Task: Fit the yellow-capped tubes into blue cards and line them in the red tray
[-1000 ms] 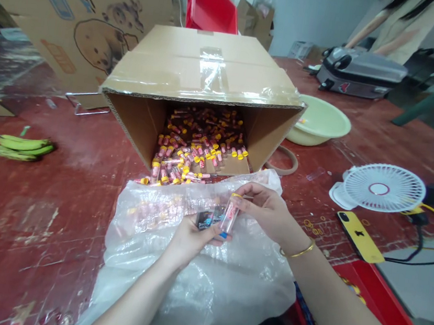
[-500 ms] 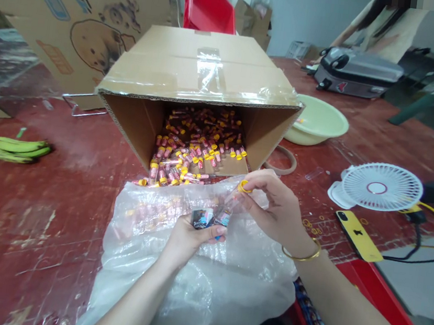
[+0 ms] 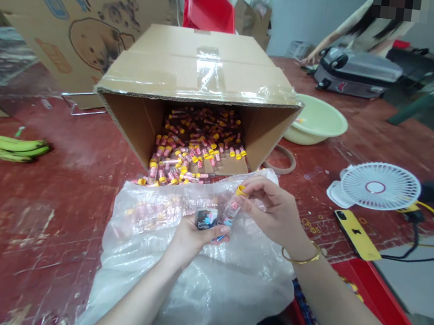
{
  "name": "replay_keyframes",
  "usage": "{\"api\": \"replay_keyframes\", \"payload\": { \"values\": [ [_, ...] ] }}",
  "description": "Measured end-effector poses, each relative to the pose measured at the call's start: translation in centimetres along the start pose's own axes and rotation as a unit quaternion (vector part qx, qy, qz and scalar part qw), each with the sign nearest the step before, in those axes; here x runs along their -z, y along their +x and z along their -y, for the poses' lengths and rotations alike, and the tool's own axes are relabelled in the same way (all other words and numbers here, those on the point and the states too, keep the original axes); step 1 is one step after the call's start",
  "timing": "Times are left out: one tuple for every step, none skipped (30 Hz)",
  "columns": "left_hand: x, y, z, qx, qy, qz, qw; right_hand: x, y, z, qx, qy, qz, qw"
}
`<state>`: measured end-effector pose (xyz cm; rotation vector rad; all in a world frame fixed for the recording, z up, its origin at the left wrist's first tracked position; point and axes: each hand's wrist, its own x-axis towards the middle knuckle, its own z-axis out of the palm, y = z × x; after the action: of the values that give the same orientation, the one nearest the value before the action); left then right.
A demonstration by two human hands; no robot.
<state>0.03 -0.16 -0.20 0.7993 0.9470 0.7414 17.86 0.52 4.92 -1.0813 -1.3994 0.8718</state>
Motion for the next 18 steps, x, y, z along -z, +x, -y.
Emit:
{"api": "replay_keyframes", "payload": {
  "values": [
    [-0.1,-0.1,-0.1,0.001,0.001,0.005,1.000,0.0,0.0,-0.1,-0.014,0.007,0.000,1.000],
    [-0.3,-0.1,-0.3,0.006,-0.002,0.009,1.000,-0.1,0.1,-0.4,-0.039,0.024,0.000,0.999],
    [-0.5,-0.2,-0.4,0.014,-0.013,0.013,1.000,-0.2,0.1,-0.9,-0.072,0.049,0.001,0.996],
    [-0.6,-0.2,-0.7,0.026,-0.030,0.016,0.999,-0.2,0.1,-1.4,-0.109,0.078,0.004,0.991],
    [-0.8,-0.3,-0.9,0.039,-0.052,0.018,0.998,-0.3,0.1,-2.0,-0.143,0.109,0.008,0.984],
    [-0.9,-0.2,-1.0,0.053,-0.075,0.022,0.996,-0.4,-0.1,-2.5,-0.167,0.136,0.010,0.976],
    [-1.1,-0.2,-1.2,0.066,-0.095,0.027,0.993,-0.4,-0.3,-2.9,-0.178,0.156,0.009,0.972],
    [-1.2,0.0,-1.2,0.077,-0.110,0.035,0.990,-0.5,-0.7,-3.3,-0.179,0.164,0.011,0.970],
    [-1.3,0.1,-1.3,0.085,-0.121,0.043,0.988,-0.5,-1.0,-3.5,-0.172,0.159,0.020,0.972],
    [-1.4,0.3,-1.3,0.089,-0.129,0.050,0.986,-0.6,-1.5,-3.5,-0.157,0.142,0.033,0.977],
    [-1.6,0.4,-1.3,0.088,-0.137,0.054,0.985,-0.7,-2.0,-3.4,-0.137,0.118,0.048,0.982],
    [-1.7,0.5,-1.4,0.086,-0.145,0.054,0.984,-0.8,-2.4,-3.3,-0.114,0.092,0.064,0.987],
    [-1.9,0.6,-1.4,0.084,-0.154,0.051,0.983,-1.0,-2.9,-3.1,-0.093,0.066,0.078,0.990],
    [-2.1,0.7,-1.5,0.082,-0.163,0.048,0.982,-1.3,-3.3,-2.9,-0.077,0.045,0.087,0.992],
    [-2.3,0.8,-1.6,0.082,-0.168,0.047,0.981,-1.6,-3.7,-2.8,-0.069,0.029,0.089,0.993],
    [-2.4,0.8,-1.7,0.081,-0.170,0.046,0.981,-1.9,-4.0,-2.8,-0.070,0.017,0.086,0.994],
    [-2.5,0.7,-1.9,0.079,-0.168,0.047,0.982,-2.2,-4.3,-2.8,-0.071,0.005,0.078,0.994],
    [-2.6,0.7,-1.9,0.074,-0.165,0.047,0.982,-2.5,-4.4,-2.9,-0.068,-0.007,0.063,0.996]
  ]
}}
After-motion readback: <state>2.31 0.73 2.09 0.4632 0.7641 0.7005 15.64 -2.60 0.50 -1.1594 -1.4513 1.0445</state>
